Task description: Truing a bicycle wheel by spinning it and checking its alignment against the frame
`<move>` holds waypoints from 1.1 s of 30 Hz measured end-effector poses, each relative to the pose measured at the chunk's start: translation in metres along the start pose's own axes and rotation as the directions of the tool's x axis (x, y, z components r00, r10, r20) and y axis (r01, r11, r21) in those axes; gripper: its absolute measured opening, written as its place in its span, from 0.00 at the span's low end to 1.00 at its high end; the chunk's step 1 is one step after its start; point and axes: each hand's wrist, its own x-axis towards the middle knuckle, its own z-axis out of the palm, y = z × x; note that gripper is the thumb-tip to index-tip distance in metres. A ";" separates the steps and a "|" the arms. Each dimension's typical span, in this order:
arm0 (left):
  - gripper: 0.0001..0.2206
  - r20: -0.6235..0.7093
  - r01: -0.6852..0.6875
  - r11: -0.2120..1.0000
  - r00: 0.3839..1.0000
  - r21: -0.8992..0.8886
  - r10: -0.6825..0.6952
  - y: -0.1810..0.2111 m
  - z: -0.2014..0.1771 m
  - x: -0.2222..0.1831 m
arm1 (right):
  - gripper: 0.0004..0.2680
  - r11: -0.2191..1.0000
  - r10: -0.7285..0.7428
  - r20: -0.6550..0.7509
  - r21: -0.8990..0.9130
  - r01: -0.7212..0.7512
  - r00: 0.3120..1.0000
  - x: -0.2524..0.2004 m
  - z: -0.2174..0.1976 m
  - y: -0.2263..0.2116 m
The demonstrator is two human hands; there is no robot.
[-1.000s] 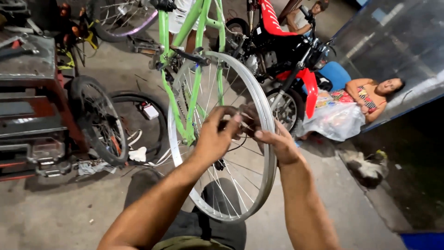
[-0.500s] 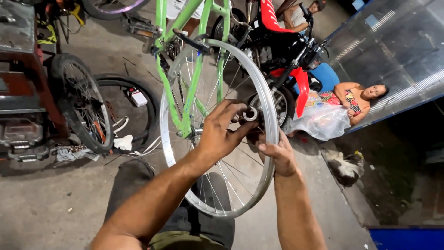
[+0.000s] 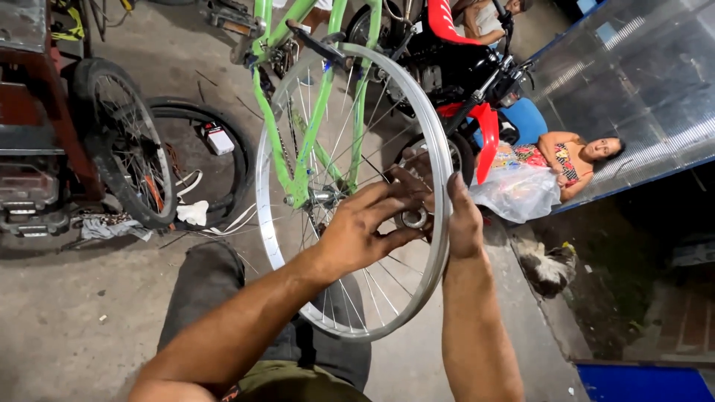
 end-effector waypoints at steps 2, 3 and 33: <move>0.15 -0.032 -0.028 1.000 0.999 0.004 0.028 -0.003 0.003 0.002 | 0.28 0.974 -0.196 -0.131 0.091 0.208 0.972 0.005 0.000 0.007; 0.15 -0.029 -0.029 1.000 0.999 0.001 0.029 -0.002 0.000 0.003 | 0.28 0.973 -0.198 -0.135 0.090 0.211 0.971 -0.009 0.006 0.004; 0.15 0.294 0.063 0.996 0.953 0.065 -0.080 0.004 -0.020 0.041 | 0.15 0.954 -0.299 -0.460 -0.162 0.252 0.836 -0.066 0.050 0.033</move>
